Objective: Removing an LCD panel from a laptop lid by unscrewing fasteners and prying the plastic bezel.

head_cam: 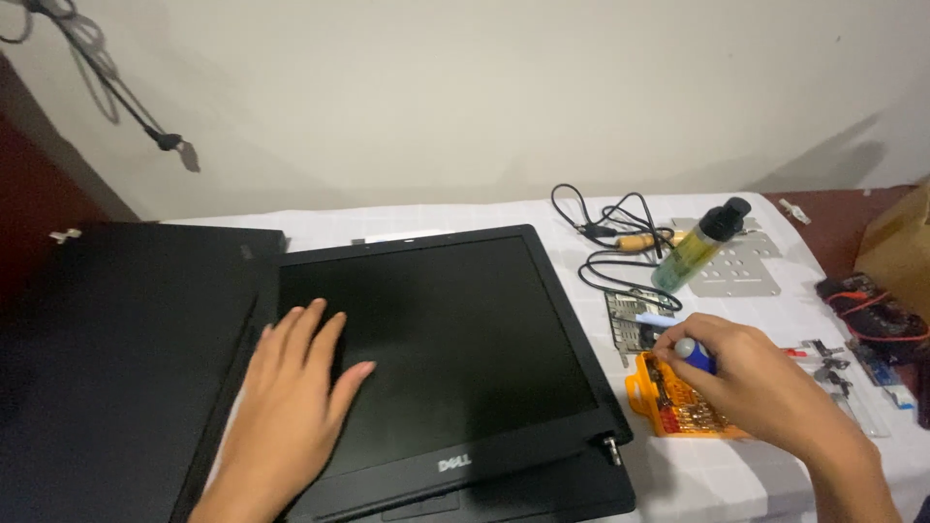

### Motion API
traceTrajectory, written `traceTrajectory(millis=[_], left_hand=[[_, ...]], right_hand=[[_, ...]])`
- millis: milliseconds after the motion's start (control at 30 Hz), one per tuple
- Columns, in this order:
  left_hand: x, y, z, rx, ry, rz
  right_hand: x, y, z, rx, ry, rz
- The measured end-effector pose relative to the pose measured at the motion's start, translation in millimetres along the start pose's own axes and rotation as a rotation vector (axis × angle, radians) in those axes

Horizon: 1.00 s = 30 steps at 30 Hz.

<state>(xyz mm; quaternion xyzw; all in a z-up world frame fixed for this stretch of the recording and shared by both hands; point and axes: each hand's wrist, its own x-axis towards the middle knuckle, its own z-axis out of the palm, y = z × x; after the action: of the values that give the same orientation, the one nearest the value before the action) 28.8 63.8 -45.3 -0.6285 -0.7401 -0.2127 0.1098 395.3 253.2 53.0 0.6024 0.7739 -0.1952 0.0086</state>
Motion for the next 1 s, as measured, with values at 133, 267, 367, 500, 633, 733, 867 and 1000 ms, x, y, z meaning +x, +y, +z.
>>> traceTrajectory(millis=[133,267,367,500,633,733,867,1000], left_hand=[[3,1,2,-0.060,-0.095,-0.049],[4,2,-10,-0.173,-0.127,-0.110],[3,5,-17,-0.247,-0.056,-0.065],[1,20,-41,-0.568,0.016,0.069],[0,33,-60,-0.852,-0.138,-0.145],[4,35,-71,-0.984,-0.095,-0.237],[0,23,-67,-1.026,0.007,-0.310],[-6,11,-65,-1.104,0.029,-0.432]], right_hand=[[-13,-20,-11,0.009,-0.019,-0.039],[-23,-43,-11,0.085,-0.022,-0.128],[-15,-59,0,0.081,-0.050,-0.300],[-8,-110,14,0.067,-0.142,-0.809],[-5,-169,29,0.139,-0.185,-1.044],[-13,-201,33,0.077,-0.245,-0.991],[-9,-219,46,0.081,-0.293,-1.000],[-4,-228,61,0.164,-0.249,-1.130]])
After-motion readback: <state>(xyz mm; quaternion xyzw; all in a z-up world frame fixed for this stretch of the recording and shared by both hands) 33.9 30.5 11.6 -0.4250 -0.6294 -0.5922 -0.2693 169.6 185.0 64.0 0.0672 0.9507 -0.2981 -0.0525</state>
